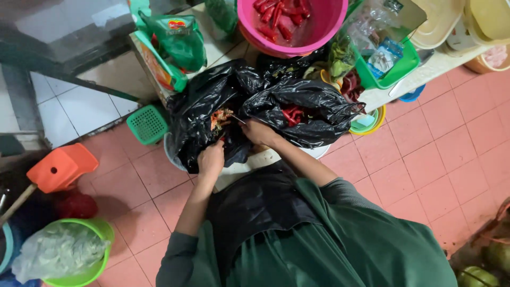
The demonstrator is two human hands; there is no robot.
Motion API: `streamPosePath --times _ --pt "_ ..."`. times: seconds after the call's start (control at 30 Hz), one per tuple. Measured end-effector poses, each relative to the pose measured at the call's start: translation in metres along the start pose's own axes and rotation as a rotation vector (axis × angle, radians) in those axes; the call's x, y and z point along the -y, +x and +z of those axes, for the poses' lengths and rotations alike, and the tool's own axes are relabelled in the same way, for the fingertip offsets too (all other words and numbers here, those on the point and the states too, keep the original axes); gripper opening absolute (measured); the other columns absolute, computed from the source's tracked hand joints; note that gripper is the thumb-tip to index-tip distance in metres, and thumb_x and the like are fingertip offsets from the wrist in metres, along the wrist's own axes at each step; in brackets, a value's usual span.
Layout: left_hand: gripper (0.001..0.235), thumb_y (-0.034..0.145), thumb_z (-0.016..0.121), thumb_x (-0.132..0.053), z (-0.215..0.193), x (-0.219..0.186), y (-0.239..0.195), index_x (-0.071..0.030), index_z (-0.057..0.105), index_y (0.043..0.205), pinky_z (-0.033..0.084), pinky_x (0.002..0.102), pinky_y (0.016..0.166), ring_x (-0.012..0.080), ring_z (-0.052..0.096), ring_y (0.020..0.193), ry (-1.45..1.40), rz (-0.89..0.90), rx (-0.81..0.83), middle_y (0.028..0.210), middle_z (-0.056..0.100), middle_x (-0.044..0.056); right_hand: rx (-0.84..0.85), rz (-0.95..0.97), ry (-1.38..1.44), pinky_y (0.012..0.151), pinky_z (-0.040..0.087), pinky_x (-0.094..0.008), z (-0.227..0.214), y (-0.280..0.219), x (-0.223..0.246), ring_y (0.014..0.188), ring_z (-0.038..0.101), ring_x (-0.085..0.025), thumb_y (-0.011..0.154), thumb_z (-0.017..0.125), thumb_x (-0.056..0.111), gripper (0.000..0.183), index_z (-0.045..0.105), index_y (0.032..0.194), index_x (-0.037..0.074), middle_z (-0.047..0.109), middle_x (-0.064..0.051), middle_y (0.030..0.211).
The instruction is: Cutting the stems off red chili peppers using a knife.
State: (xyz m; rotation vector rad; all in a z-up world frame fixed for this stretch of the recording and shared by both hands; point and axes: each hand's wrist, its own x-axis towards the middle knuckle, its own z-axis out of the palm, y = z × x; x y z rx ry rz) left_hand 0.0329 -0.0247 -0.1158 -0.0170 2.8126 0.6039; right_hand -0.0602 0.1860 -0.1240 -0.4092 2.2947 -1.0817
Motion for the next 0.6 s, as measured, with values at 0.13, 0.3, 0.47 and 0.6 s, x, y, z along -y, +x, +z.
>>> streamPosePath --times 0.13,0.3,0.47,0.6 --pt "0.021 0.105 0.058 -0.029 0.009 -0.009 0.0 -0.013 0.065 0.116 0.058 0.053 0.074 0.0412 0.072 0.09 0.039 -0.107 0.008 0.102 0.073 0.015 -0.057 0.154 -0.178 0.077 0.053 -0.047 -0.002 -0.02 0.001 0.082 0.069 -0.039 0.1 0.057 0.026 0.03 0.069 0.116 0.004 0.071 -0.025 0.096" --pt "0.041 0.084 0.077 -0.028 -0.004 -0.02 0.019 -0.01 0.065 0.119 0.057 0.048 0.077 0.0369 0.068 0.099 0.024 0.03 -0.172 0.118 0.064 0.017 -0.136 0.123 -0.189 0.076 0.054 -0.046 -0.004 -0.033 0.003 0.086 0.069 -0.038 0.085 0.072 0.021 0.03 0.066 0.108 0.004 0.07 -0.021 0.093" --pt "0.035 0.077 0.086 -0.025 -0.006 -0.017 0.024 -0.018 0.072 0.108 0.054 0.047 0.088 0.0367 0.059 0.111 -0.101 0.08 -0.174 0.125 0.058 0.012 -0.176 0.142 -0.219 0.076 0.054 -0.046 0.005 -0.038 -0.003 0.088 0.069 -0.038 0.077 0.077 0.018 0.032 0.068 0.106 0.006 0.071 -0.019 0.095" --pt "0.038 0.074 0.086 -0.02 -0.023 -0.015 0.017 -0.009 0.069 0.105 0.053 0.047 0.089 0.0381 0.059 0.108 -0.03 0.227 -0.173 0.117 0.06 0.018 -0.189 0.149 -0.186 0.078 0.055 -0.045 0.002 -0.039 -0.004 0.089 0.07 -0.037 0.083 0.076 0.022 0.032 0.069 0.11 0.007 0.072 -0.018 0.096"
